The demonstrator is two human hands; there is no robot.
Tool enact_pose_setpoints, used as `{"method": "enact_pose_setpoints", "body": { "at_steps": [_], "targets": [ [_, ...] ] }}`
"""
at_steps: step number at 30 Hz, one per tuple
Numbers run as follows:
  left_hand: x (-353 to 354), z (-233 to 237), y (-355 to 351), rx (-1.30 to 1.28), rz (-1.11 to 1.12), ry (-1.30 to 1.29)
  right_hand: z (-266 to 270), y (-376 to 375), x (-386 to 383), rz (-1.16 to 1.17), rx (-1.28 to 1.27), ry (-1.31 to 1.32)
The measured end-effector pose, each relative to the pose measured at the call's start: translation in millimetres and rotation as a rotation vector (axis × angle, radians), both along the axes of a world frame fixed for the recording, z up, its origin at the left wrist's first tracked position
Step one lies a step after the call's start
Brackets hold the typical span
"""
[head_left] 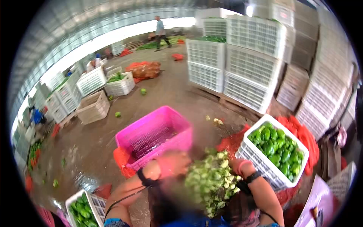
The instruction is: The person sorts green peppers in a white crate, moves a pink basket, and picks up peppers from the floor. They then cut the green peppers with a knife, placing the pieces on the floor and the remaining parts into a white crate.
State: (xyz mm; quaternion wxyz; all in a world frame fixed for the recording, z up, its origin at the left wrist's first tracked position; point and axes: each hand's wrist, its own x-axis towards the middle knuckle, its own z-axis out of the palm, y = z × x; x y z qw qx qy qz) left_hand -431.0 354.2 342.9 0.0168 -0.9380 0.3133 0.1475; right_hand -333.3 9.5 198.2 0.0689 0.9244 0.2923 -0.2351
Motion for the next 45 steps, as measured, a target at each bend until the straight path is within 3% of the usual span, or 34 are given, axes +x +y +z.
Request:
{"method": "enact_pose_setpoints", "body": {
  "at_steps": [1, 3, 6, 9, 12, 15, 17, 18, 21, 23, 25, 26, 27, 29, 30, 32, 33, 34, 35, 37, 38, 39, 40, 41, 43, 45],
  "targets": [
    [2, -15, -1, -0.081, -0.138, -0.04, 8, -3, -7, -0.059, 0.022, -0.002],
    [0, -20, -13, -0.125, -0.139, -0.071, 38, 2, -26, -0.015, 0.054, -0.037],
    [28, -28, -33, -0.202, -0.233, 0.034, 40, 1, -18, -0.06, 0.054, 0.049],
    [60, -32, -50, -0.196, -0.206, 0.134, 28, -5, -12, -0.085, 0.044, 0.073],
    [96, -52, -53, -0.102, -0.002, 0.268, 42, -5, -21, -0.126, 0.096, 0.068],
    [120, -107, -29, -0.174, 0.031, 0.205, 24, -11, -11, -0.078, 0.073, 0.057],
    [134, -125, -12, -0.034, 0.026, 0.293, 1, -20, -12, -0.064, 0.13, 0.006],
    [112, -77, -26, -0.005, 0.097, 0.317, 22, -5, -11, -0.053, -0.02, 0.093],
    [143, -111, -21, 0.091, -0.042, 0.287, -2, -10, -12, -0.002, 0.153, -0.103],
    [132, -90, -32, 0.084, 0.002, 0.339, -11, 4, 4, 0.0, -0.031, 0.05],
    [135, -94, -30, 0.027, 0.064, 0.469, 28, 5, -17, -0.067, 0.142, 0.008],
    [124, -74, -37, -0.034, 0.137, 0.536, 43, -2, -23, -0.082, 0.212, -0.013],
    [139, -101, -20, -0.059, -0.095, 0.338, 61, -11, -30, -0.1, 0.279, -0.037],
    [139, -88, -11, -0.225, -0.018, 0.517, 116, -35, -47, -0.297, 0.381, 0.005],
    [148, -78, -3, -0.214, -0.231, 0.394, 115, -58, -50, -0.387, 0.507, -0.059],
    [164, -45, 4, -0.218, -0.043, 0.572, 105, -122, -63, -0.621, 0.715, -0.128],
    [183, -50, 14, -0.25, -0.057, 0.506, 99, -159, -72, -0.769, 0.794, -0.137],
    [187, -34, 4, -0.168, 0.137, 0.43, 81, -198, -82, -0.88, 0.826, -0.283],
    [208, -36, 3, -0.086, 0.184, 0.392, 56, -240, -92, -0.994, 0.847, -0.437],
    [254, -66, 2, -0.24, 0.15, 0.261, 1, -325, -112, -1.388, 0.521, -0.711],
    [269, -77, -26, -0.237, 0.127, 0.272, -6, -340, -123, -1.497, 0.365, -0.733],
    [280, -93, -55, -0.416, 0.12, 0.126, -15, -350, -134, -1.595, 0.205, -0.75],
    [288, -103, -88, -0.593, 0.118, -0.02, -37, -369, -141, -1.69, 0.345, -0.729],
    [296, -110, -129, -0.537, 0.091, -0.024, -60, -386, -144, -1.752, 0.533, -0.739],
    [313, -131, -215, -0.522, -0.026, -0.045, -85, -405, -131, -1.799, 0.317, -0.835],
    [327, -159, -281, -0.63, -0.198, -0.058, -113, -433, -118, -1.506, 0.123, -1.12]
  ]
}}
